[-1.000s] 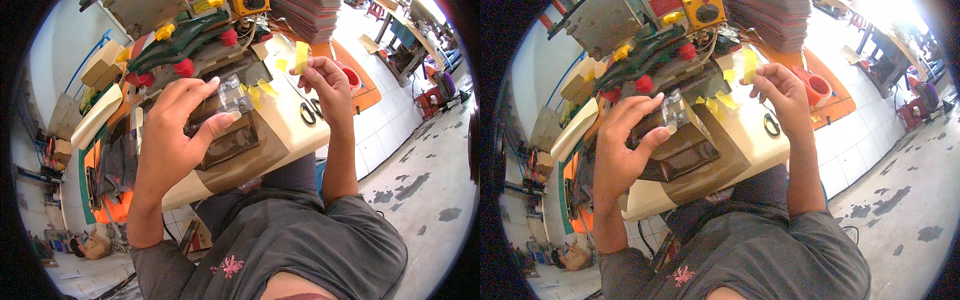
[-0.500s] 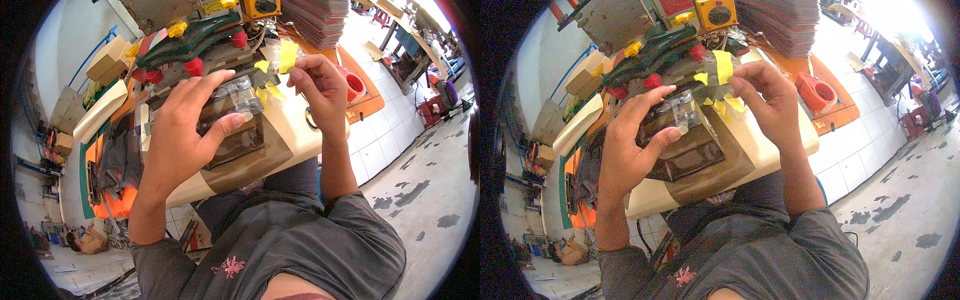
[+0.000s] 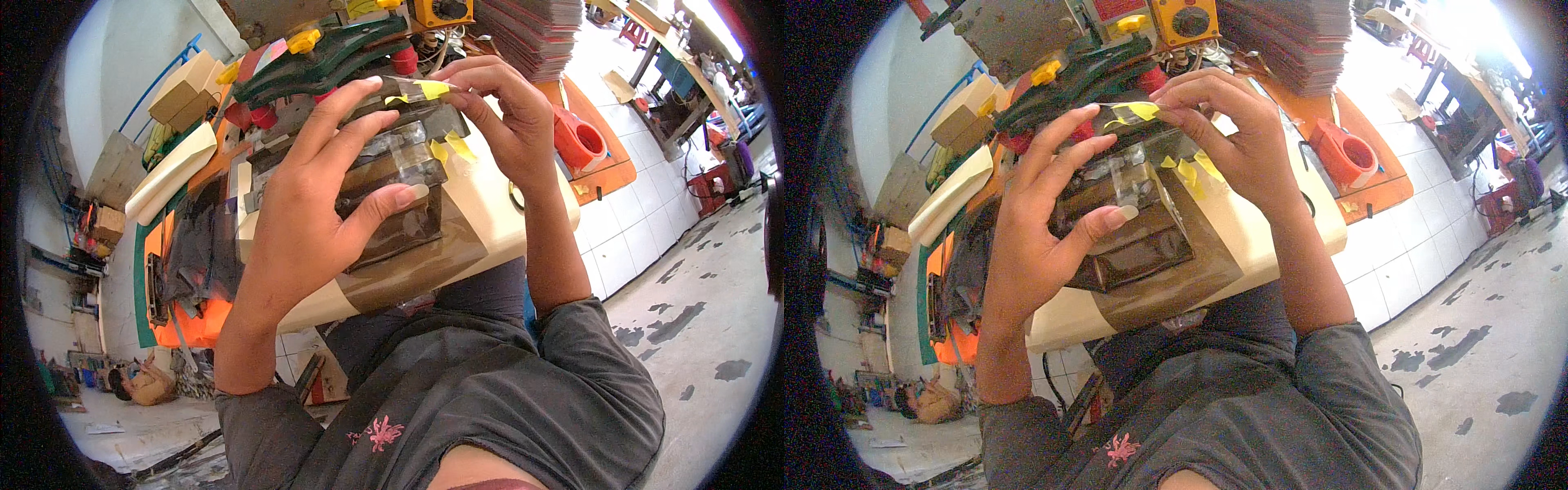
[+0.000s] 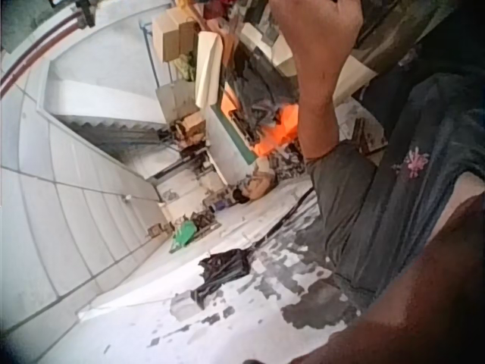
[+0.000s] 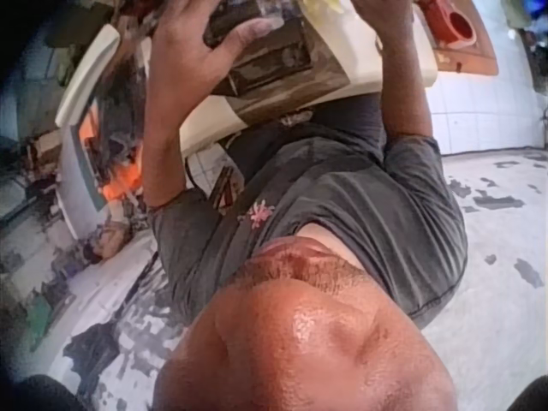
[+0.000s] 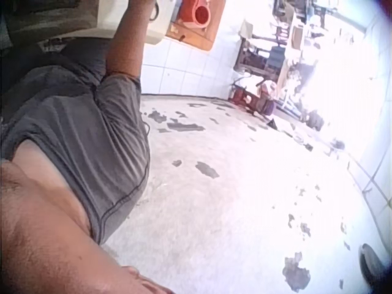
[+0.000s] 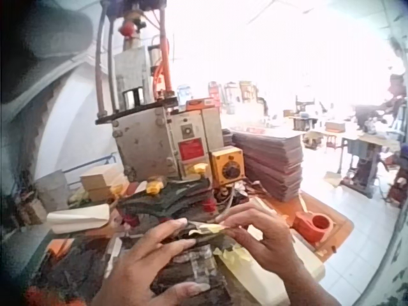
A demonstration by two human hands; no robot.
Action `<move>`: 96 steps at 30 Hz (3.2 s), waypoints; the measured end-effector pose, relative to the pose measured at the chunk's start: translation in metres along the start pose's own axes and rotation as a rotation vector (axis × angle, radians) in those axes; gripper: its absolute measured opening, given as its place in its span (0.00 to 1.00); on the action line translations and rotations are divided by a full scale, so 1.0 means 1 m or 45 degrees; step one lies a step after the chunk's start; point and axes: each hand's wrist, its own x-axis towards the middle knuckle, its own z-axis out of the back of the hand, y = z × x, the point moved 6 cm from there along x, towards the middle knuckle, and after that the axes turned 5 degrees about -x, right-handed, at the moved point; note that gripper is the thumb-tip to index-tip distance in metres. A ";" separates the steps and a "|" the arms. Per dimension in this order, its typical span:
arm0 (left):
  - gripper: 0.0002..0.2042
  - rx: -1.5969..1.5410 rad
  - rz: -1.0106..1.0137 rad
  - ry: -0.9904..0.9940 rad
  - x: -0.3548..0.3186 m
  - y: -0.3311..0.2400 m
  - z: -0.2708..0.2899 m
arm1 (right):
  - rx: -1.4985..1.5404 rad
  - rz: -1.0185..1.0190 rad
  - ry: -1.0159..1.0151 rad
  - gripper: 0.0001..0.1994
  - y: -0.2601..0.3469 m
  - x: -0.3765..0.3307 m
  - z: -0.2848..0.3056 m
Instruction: The person tapes a rectangular frame by peeling pieces of adhesive tape and pressing them onto the sides and edges of the frame.
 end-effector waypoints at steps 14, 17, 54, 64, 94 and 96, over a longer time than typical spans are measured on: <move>0.30 0.031 -0.071 0.041 0.002 -0.001 0.000 | 0.269 -0.397 0.102 0.07 -0.020 -0.005 -0.003; 0.31 0.057 -0.080 0.057 0.001 0.002 0.000 | 0.424 -0.641 0.036 0.07 -0.033 -0.009 0.008; 0.40 0.025 0.005 -0.059 -0.001 0.011 0.002 | 0.638 -0.364 0.319 0.15 0.001 -0.009 -0.027; 0.38 0.019 -0.018 -0.046 0.000 0.008 0.002 | 0.335 -0.073 0.029 0.14 -0.001 -0.005 -0.008; 0.36 0.034 0.004 -0.047 0.000 0.009 0.003 | 0.401 -0.273 0.347 0.07 0.013 0.014 0.019; 0.36 0.031 0.001 -0.050 -0.001 0.008 0.003 | 0.327 -0.238 0.332 0.08 0.012 0.015 0.021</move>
